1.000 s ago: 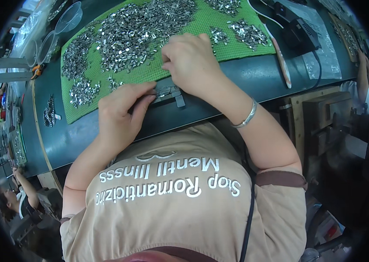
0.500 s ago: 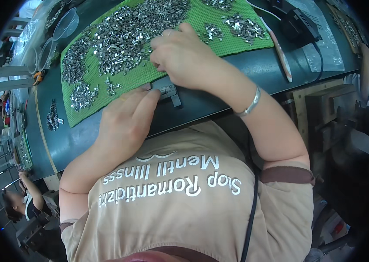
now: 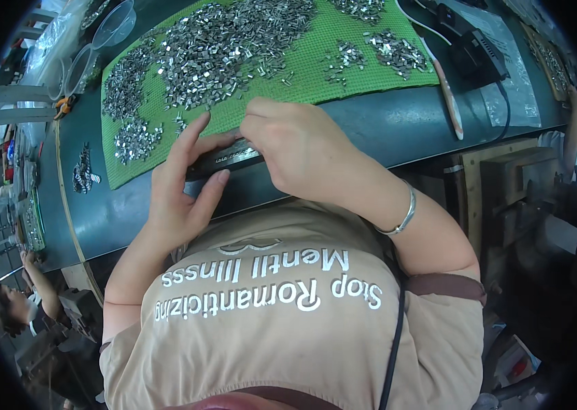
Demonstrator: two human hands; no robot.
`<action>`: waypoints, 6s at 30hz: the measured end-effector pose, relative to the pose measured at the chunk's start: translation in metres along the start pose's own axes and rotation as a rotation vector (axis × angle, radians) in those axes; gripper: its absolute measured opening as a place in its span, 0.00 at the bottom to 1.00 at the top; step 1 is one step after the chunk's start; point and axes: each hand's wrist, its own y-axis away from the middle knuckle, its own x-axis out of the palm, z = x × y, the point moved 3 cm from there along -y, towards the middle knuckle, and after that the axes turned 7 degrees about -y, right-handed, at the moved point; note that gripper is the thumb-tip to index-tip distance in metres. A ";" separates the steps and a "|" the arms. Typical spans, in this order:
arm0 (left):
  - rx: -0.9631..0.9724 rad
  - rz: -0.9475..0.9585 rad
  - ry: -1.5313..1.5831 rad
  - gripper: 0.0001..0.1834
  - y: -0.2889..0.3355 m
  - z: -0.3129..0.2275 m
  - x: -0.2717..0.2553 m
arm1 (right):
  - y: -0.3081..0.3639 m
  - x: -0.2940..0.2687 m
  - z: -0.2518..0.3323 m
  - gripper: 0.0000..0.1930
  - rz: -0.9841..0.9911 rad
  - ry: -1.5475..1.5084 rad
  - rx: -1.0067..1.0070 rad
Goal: The person assembles metal link components into a fixture by hand, places the fixture into a manual press machine, and rotates the wheel to press the components together.
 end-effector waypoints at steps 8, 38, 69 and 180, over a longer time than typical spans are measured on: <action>-0.136 0.020 0.177 0.28 -0.013 0.001 -0.004 | 0.010 0.007 0.005 0.04 0.054 0.307 -0.143; -0.074 -0.036 -0.012 0.08 -0.066 -0.004 -0.009 | -0.040 -0.126 -0.133 0.05 -0.003 0.987 0.404; 0.219 -0.227 -0.389 0.07 -0.012 -0.010 0.024 | 0.020 -0.040 0.002 0.05 -0.069 -0.044 -0.024; -0.071 -0.171 -0.158 0.08 0.039 0.031 -0.042 | -0.032 0.046 0.016 0.06 0.118 0.102 -0.145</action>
